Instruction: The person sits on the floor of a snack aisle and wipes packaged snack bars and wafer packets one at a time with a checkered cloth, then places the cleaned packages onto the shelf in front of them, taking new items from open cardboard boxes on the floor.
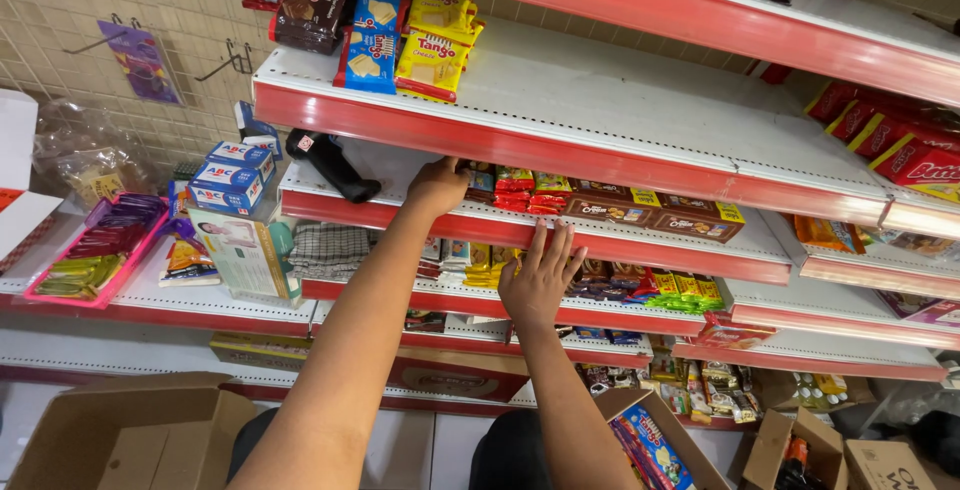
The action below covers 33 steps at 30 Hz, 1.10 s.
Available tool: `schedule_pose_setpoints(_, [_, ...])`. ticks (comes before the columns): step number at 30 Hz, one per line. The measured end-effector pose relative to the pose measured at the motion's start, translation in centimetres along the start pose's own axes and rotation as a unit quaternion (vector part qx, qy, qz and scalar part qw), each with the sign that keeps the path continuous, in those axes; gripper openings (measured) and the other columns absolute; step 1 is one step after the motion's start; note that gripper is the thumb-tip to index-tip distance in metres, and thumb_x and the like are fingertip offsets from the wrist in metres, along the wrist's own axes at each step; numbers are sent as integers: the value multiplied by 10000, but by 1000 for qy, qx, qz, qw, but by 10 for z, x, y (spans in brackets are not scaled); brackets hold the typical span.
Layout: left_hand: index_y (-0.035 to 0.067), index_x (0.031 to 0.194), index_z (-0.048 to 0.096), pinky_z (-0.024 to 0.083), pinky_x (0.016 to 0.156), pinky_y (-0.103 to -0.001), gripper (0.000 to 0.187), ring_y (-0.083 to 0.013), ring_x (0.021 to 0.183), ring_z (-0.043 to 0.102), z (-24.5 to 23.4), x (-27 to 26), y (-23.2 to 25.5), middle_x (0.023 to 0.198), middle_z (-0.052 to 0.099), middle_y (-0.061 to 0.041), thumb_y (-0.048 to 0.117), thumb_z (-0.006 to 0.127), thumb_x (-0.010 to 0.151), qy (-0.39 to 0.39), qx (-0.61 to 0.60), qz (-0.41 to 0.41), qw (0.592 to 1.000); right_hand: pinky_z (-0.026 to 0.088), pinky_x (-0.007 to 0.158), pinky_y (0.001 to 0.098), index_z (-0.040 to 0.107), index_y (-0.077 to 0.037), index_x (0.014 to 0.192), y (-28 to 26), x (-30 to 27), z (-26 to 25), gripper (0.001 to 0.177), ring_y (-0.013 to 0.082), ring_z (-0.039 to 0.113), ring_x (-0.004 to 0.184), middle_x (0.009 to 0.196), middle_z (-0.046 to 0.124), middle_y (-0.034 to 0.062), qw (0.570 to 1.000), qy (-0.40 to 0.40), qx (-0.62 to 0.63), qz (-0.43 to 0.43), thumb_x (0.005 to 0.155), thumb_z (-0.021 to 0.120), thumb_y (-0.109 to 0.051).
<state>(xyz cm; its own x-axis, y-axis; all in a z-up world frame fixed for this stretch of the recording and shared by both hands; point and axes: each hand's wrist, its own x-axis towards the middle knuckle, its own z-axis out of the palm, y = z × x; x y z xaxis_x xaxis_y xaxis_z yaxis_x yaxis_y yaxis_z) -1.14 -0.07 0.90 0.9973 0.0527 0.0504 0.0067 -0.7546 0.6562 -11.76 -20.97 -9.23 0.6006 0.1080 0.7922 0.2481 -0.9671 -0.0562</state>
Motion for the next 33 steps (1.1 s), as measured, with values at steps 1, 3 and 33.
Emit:
schedule_pose_setpoints(1, [280, 1593, 275, 489, 1053, -472, 627, -362, 1235, 613, 2, 2, -2, 1410, 605, -142, 394, 474, 1010, -1, 0, 0, 1000, 44, 1255, 665, 226, -12, 1608, 0, 0, 0, 801, 449, 147, 1565, 1621, 223, 302, 1000, -1, 0, 1, 911, 571, -202])
schedule_pose_setpoints(3, [263, 1571, 321, 490, 1048, -474, 606, -367, 1231, 614, 6, 5, -6, 1383, 625, -148, 398, 488, 1005, 5, -2, 8, 1000, 41, 1253, 661, 226, -24, 1612, 0, 0, 1, 812, 444, 146, 1565, 1622, 222, 299, 1000, -7, -4, 6, 901, 577, -196])
schedule_pose_setpoints(33, [27, 1658, 155, 24, 1273, -621, 817, -345, 1598, 18, 76, -135, -54, 1740, 85, -164, 504, 486, 1084, 227, 236, 217, 920, 101, 1279, 659, 275, -39, 1638, 7, -26, -37, 856, 448, 148, 1598, 1700, 146, 258, 995, -96, -13, -5, 868, 630, -162])
